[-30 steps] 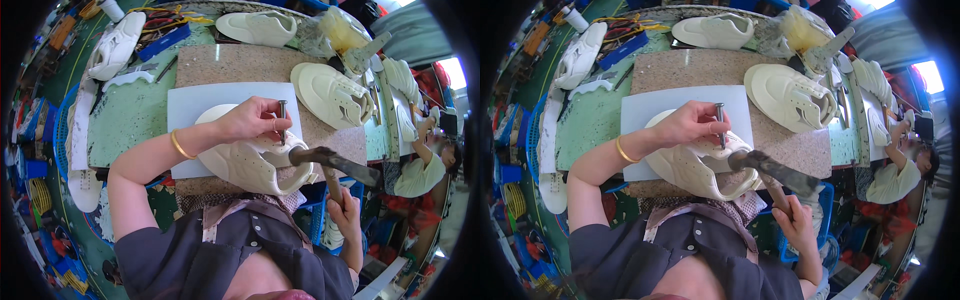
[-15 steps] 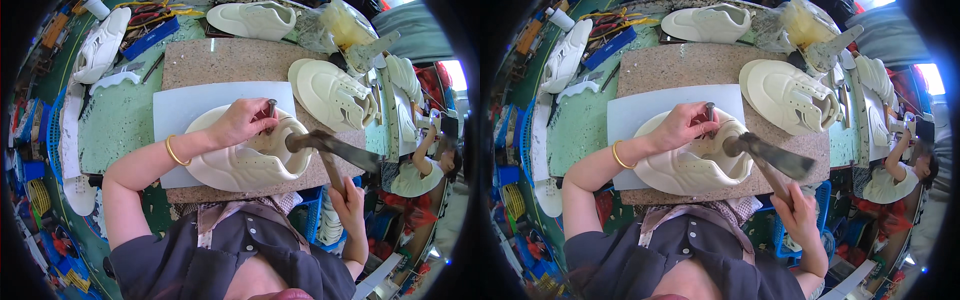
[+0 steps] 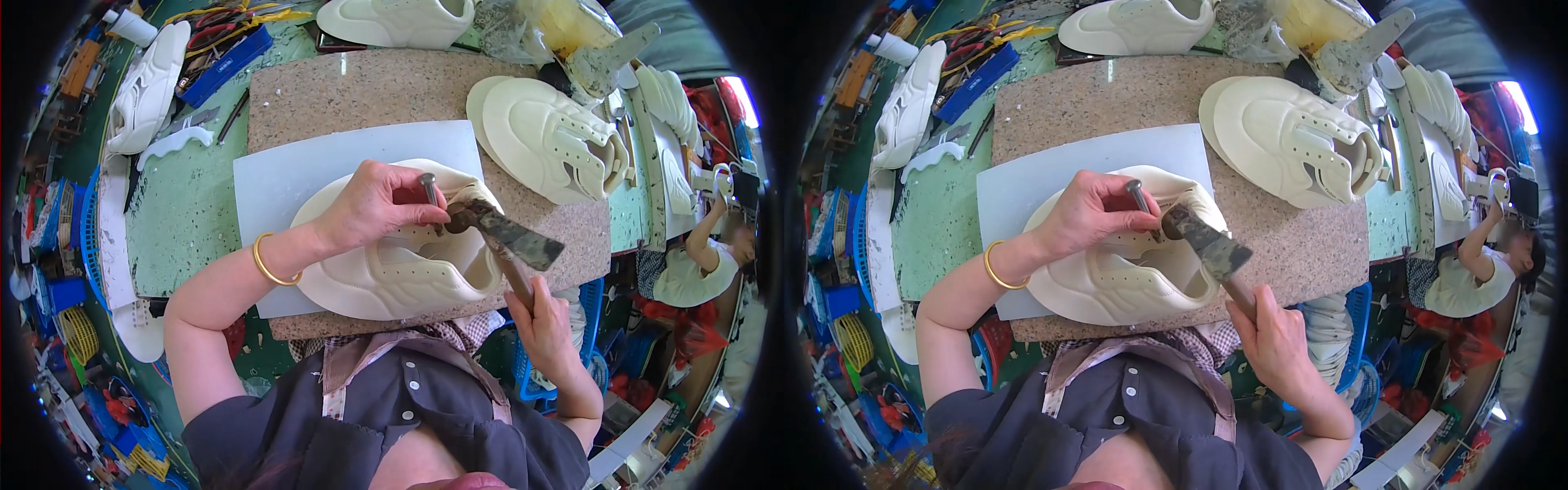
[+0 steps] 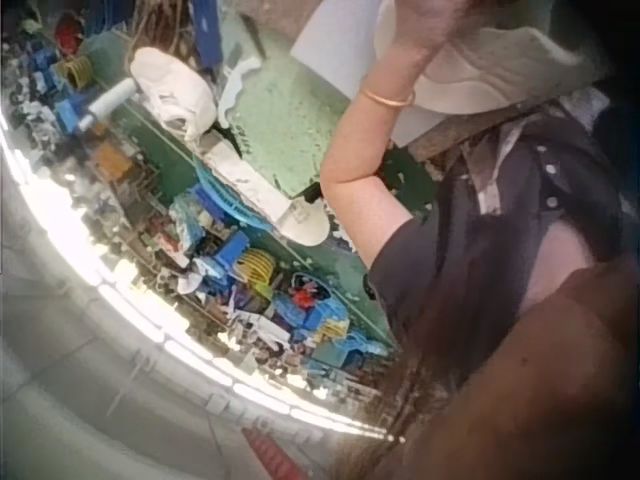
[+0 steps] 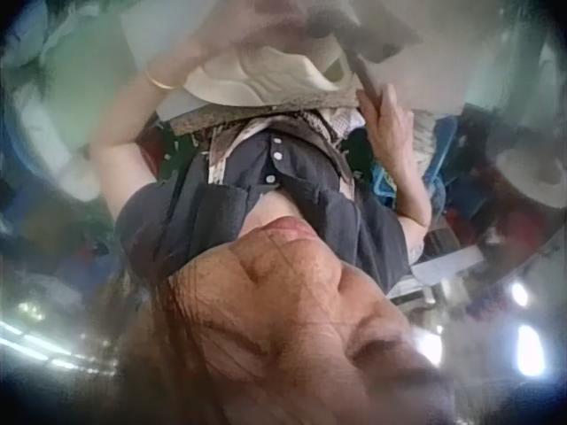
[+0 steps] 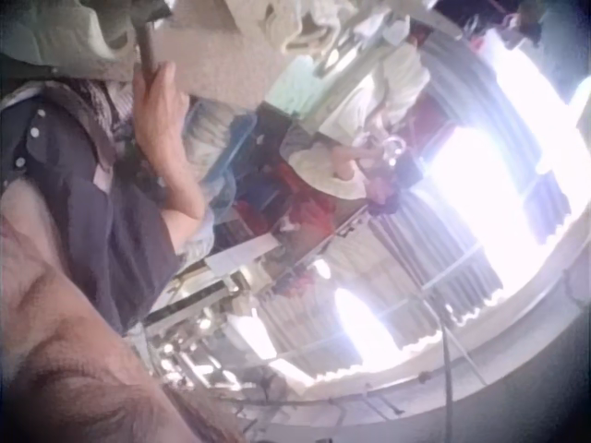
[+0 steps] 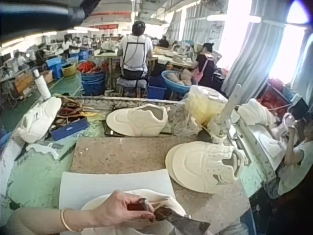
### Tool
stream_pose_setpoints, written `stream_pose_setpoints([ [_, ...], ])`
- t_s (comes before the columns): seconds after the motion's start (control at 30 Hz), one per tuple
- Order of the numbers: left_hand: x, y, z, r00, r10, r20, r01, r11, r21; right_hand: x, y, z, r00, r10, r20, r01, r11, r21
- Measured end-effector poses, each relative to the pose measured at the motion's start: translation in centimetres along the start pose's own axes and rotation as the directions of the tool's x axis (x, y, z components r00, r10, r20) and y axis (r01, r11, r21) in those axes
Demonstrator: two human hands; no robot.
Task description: The person punches holes into a shoe upper using a metal punch and a hammer. They place the leather upper material on a stone block, position the punch tool over the eyelet strip, and strike it with a hammer, repeating this for several holes before placing the finished uppers into a blue basket.
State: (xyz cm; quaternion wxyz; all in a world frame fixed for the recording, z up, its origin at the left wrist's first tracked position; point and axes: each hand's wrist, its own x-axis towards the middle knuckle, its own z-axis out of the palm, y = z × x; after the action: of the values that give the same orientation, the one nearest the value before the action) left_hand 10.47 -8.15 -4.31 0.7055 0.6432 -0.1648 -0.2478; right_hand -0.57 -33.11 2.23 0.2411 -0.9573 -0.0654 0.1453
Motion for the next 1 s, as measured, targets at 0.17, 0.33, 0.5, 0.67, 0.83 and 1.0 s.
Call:
stream_pose_setpoints([
  [0.17, 0.3, 0.0, 0.3, 1.000, -0.005, 0.007, 0.005, 1.000, -0.008, -1.9, 0.6, -1.6, 0.999, -0.026, -0.025, 0.026, 0.999, 0.032],
  [0.33, 0.0, -0.3, 0.3, 0.999, 0.049, -0.017, -0.047, 0.996, 0.077, -3.1, 0.9, -1.8, 0.991, 0.104, 0.088, -0.122, 0.965, 0.230],
  [0.5, -0.3, -0.1, 0.8, 0.941, 0.336, 0.049, -0.323, 0.841, 0.435, -3.8, 1.7, -2.4, 0.932, -0.137, -0.337, 0.180, 0.979, 0.100],
  [0.67, -0.4, -0.1, 1.9, 0.800, 0.566, 0.201, -0.554, 0.567, 0.610, -2.8, 0.6, -1.8, 0.771, -0.346, -0.534, 0.483, 0.865, 0.136],
  [0.83, 0.0, 0.5, -0.2, 0.999, -0.001, -0.032, 0.007, 0.987, 0.159, -2.9, 2.0, -1.2, 0.983, -0.028, -0.183, 0.058, 0.985, 0.162],
  [1.0, -0.7, 0.1, -0.7, 1.000, 0.000, 0.031, -0.001, 0.999, 0.048, -2.8, 1.6, -0.7, 0.963, -0.037, -0.268, 0.087, 0.980, 0.177],
])
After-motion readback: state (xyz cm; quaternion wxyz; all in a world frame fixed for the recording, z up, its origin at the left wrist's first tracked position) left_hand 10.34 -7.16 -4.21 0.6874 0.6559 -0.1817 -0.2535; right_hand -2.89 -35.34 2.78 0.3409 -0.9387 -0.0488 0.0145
